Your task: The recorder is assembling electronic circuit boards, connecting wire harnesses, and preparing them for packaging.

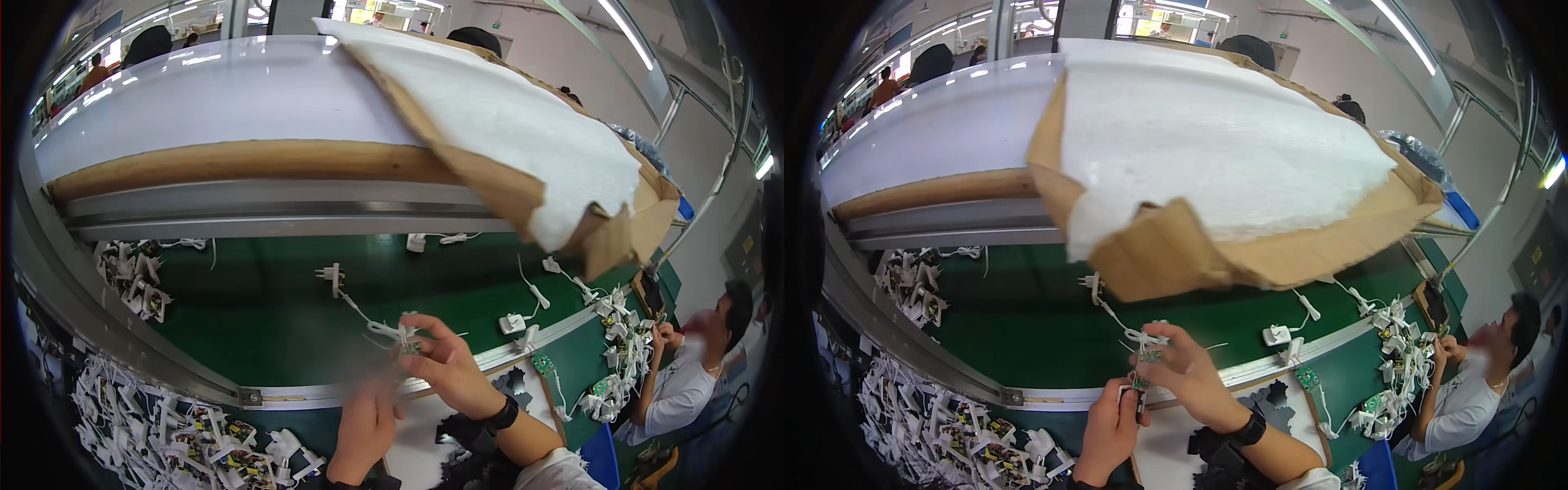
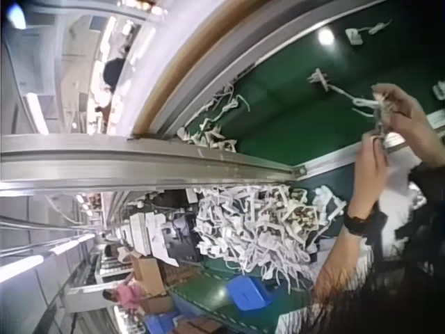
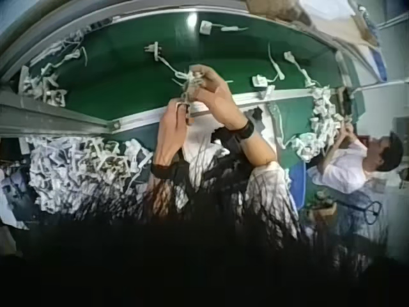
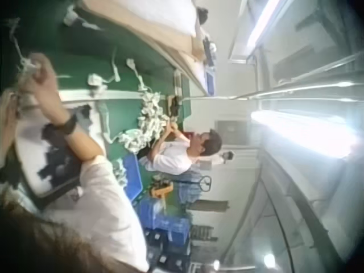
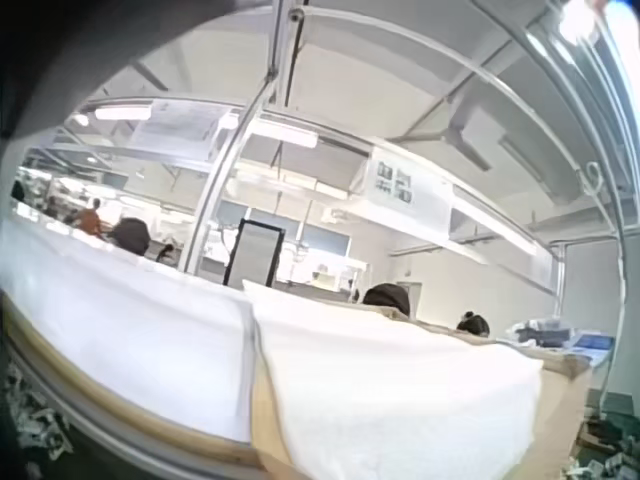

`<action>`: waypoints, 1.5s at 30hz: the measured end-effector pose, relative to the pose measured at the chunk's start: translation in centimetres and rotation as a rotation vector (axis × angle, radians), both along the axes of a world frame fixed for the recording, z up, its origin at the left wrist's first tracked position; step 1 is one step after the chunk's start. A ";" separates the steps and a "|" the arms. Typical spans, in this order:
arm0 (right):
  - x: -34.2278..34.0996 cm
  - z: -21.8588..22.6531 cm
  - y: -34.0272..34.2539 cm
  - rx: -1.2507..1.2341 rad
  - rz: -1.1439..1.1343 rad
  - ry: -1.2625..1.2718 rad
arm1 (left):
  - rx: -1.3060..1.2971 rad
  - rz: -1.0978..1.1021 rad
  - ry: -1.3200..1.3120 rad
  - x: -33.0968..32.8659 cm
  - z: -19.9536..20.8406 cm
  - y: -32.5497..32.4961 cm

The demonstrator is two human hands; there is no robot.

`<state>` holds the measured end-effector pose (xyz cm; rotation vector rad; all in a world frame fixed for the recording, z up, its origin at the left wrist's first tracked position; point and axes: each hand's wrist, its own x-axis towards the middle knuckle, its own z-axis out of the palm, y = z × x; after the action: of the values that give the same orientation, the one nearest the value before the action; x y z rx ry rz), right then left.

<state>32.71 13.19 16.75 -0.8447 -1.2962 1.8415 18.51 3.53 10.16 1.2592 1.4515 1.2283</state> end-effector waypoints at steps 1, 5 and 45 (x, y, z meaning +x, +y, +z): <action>0.3 0.1 -0.1 -0.021 0.036 0.027 | 0.045 0.020 0.037 0.2 -0.8 0.0; 0.9 0.7 -1.4 0.225 0.062 0.015 | -0.053 0.139 -0.006 0.5 0.8 0.1; 1.8 -2.9 -0.6 1.388 0.046 -0.364 | 0.042 0.183 -0.879 0.7 -1.3 1.7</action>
<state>34.49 12.55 13.84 -0.3232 -2.2978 0.4375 19.18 5.21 8.91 0.4734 0.8884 1.6509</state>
